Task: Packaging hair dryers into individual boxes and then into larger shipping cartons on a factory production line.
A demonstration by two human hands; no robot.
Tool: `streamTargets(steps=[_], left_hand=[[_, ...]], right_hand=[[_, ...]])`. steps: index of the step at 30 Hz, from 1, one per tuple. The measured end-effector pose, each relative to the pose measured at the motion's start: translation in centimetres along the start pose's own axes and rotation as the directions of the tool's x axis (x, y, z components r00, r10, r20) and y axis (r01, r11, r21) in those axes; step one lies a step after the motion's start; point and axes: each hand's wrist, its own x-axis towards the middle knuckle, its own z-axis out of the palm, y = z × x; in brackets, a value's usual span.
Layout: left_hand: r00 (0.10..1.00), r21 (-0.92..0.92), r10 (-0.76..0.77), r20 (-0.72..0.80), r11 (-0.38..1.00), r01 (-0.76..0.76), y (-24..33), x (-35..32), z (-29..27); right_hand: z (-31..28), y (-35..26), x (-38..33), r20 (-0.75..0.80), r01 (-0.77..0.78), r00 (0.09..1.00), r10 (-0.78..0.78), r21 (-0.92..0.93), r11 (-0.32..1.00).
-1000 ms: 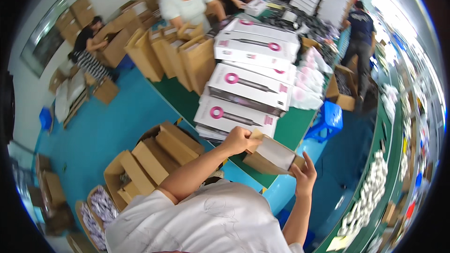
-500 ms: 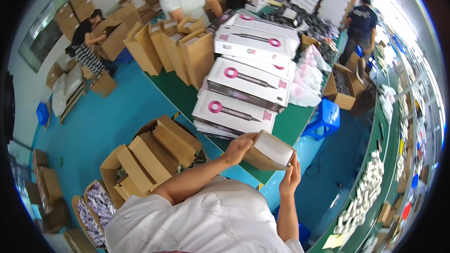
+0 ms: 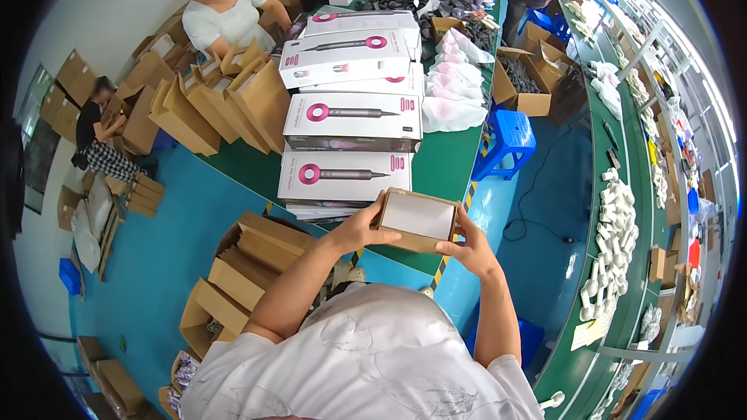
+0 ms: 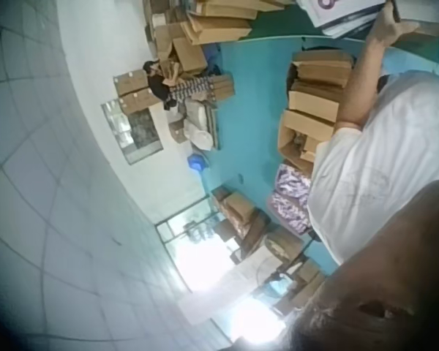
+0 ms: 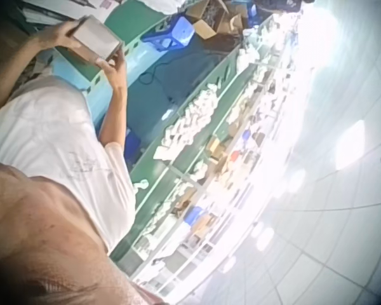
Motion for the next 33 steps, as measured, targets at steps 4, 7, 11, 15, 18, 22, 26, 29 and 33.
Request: streamTargets(steps=[4, 7, 11, 15, 18, 22, 26, 29, 33], left_hand=[[0.985, 0.366, 0.14, -0.096, 0.926, -0.096, -2.0, -0.1, 1.0], [0.969, 0.488, 0.206, -0.133, 0.865, -0.117, -2.8, 0.3, 1.2], [0.935, 0.529, 0.305, -0.181, 0.832, -0.169, -3.6, -0.1, 1.0], [0.954, 0.521, 0.238, -0.18, 0.846, -0.113, -4.4, 0.9, 0.4], [0.91, 0.622, 0.381, -0.161, 0.756, -0.206, -4.0, 1.5, 0.8], [0.924, 0.579, 0.358, -0.137, 0.786, -0.218, -4.3, 2.3, 0.7], [0.94, 0.513, 0.325, -0.105, 0.827, -0.229, -4.3, 2.4, 1.3], [0.943, 0.431, 0.322, -0.087, 0.865, -0.256, -4.3, 3.0, 2.7], [0.94, 0.429, 0.334, -0.066, 0.86, -0.276, -5.3, 3.4, 4.0]], right_hand=[[1.8, -0.7, 0.3, -0.024, 0.088, 0.995, -0.095, -0.217, 0.972], [2.2, 1.4, 0.4, -0.057, 0.189, 0.971, -0.232, -0.411, 0.892], [2.5, -1.3, -1.0, -0.111, 0.178, 0.943, -0.313, -0.627, 0.758], [1.9, -6.9, -3.0, -0.085, 0.326, 0.777, -0.624, -0.794, 0.514], [1.7, -6.0, -1.4, 0.172, 0.467, 0.706, -0.687, -0.842, 0.27], [2.5, -6.7, -0.2, 0.237, 0.461, 0.788, -0.569, -0.839, 0.288], [2.3, -7.5, -0.1, 0.176, 0.329, 0.879, -0.444, -0.898, 0.294], [1.5, -5.9, 0.3, 0.165, 0.331, 0.895, -0.414, -0.869, 0.369], [0.5, -5.5, 0.8, 0.169, 0.263, 0.954, -0.246, -0.867, 0.423]])
